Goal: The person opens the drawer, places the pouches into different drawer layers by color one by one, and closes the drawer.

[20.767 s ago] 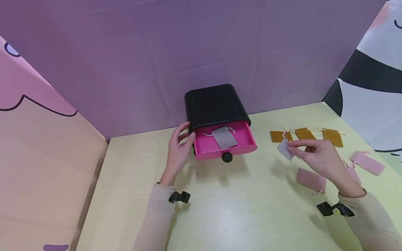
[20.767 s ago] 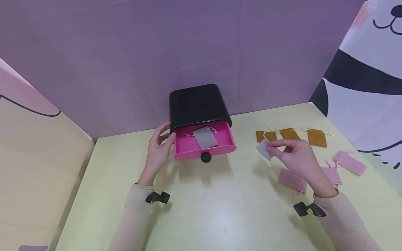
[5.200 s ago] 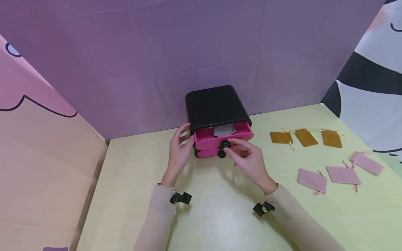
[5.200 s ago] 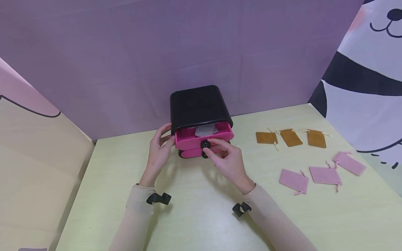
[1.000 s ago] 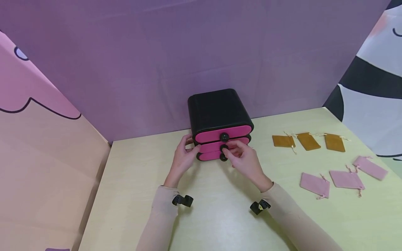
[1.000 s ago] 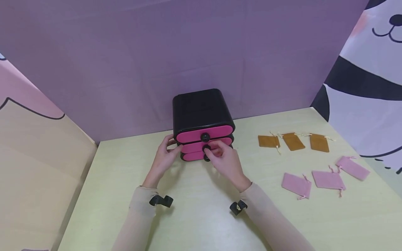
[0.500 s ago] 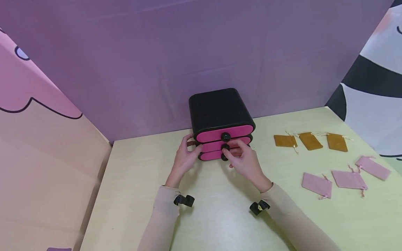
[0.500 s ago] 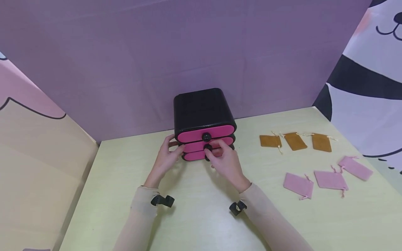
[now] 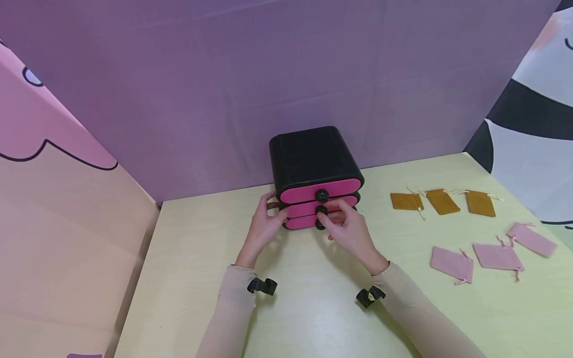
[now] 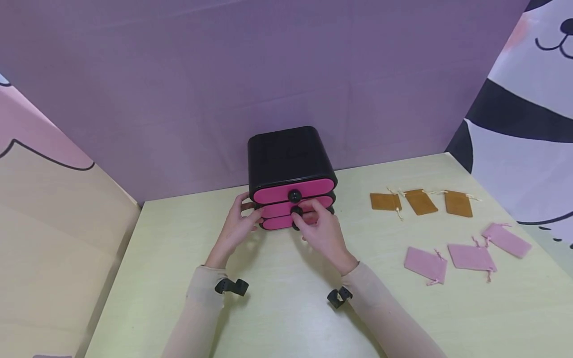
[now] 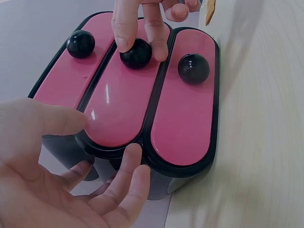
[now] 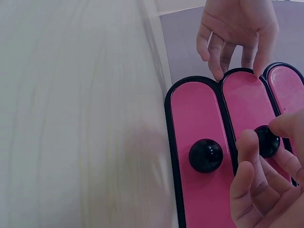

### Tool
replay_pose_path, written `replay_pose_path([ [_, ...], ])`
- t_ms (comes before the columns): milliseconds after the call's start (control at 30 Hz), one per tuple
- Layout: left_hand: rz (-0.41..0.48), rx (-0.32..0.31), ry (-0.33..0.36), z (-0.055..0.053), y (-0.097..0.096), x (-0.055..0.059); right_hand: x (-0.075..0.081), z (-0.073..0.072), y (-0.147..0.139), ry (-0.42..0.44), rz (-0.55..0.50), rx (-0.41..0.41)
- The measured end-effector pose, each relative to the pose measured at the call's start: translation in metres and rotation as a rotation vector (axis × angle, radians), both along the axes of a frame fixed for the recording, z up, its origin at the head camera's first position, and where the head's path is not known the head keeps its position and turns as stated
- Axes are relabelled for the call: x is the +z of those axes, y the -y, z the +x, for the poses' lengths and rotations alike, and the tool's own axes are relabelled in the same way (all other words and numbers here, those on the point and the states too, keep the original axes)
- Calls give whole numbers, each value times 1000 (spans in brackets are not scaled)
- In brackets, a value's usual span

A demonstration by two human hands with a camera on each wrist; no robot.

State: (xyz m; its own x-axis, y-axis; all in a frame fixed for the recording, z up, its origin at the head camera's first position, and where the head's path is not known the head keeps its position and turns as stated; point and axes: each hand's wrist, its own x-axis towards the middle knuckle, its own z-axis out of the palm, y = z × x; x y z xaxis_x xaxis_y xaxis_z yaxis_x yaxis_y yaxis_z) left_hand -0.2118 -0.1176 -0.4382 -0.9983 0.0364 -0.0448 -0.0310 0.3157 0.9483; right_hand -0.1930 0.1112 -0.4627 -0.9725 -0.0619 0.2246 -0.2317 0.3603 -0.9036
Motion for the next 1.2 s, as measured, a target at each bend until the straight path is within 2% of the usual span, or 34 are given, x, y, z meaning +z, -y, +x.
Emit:
replay_pose_path([
  [400, -8, -4, -1, 1, 0, 0, -1, 1, -3, -32, 20, 6],
  [600, 0, -4, 19, 1, -1, 0, -2, 2, -4, -19, 28, 5],
  [1200, 18, -14, 7, -1, 0, -3, -1, 7, -6, 17, 48, 6],
])
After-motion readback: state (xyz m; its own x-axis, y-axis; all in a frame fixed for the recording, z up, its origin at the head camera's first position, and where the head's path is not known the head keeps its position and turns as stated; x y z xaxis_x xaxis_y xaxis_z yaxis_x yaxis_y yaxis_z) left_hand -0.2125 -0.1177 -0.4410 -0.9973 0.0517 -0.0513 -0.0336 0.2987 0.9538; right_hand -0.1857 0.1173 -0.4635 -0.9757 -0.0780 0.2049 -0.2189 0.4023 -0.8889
